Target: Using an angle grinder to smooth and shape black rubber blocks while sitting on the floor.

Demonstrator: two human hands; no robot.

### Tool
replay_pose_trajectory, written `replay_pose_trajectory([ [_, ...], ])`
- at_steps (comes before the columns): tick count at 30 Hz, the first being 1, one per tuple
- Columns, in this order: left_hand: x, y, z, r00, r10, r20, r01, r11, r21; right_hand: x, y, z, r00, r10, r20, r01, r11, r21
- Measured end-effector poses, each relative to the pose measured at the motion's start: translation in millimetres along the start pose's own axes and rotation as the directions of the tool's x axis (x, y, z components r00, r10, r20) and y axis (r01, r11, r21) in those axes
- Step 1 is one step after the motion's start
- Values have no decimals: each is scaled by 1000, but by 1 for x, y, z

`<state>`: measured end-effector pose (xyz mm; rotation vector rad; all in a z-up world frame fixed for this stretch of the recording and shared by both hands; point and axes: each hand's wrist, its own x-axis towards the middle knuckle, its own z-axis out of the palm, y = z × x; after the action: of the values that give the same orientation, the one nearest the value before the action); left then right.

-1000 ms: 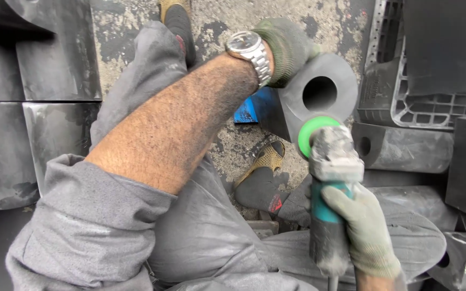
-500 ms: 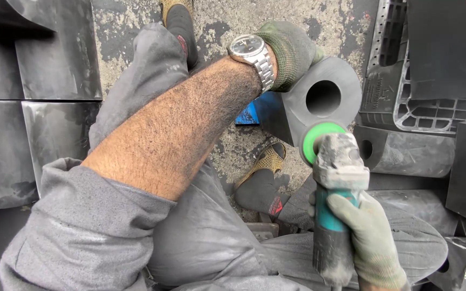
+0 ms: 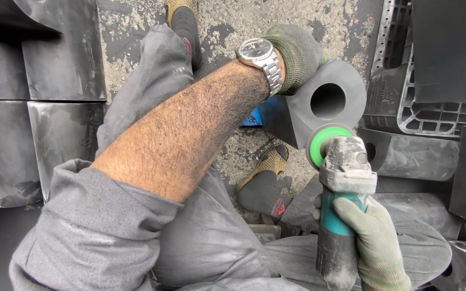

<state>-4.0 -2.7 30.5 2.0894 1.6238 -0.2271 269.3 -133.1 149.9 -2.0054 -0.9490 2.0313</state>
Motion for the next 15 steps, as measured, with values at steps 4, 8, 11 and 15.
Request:
replay_pose_trajectory([
  [4,2,3,4,1000,-17,3,18,1000,-18,13,1,4,1000,15,18,-14,998,-53],
  [8,19,-2,24,999,13,-46,-10,998,69,20,-13,23,995,-46,93,51,998,-48],
  [11,14,-1,15,998,29,-57,-23,995,100,16,-12,16,998,-29,61,31,999,-39],
  [15,11,-1,12,998,-5,-59,8,999,50,4,3,-7,1000,-14,-22,14,999,35],
])
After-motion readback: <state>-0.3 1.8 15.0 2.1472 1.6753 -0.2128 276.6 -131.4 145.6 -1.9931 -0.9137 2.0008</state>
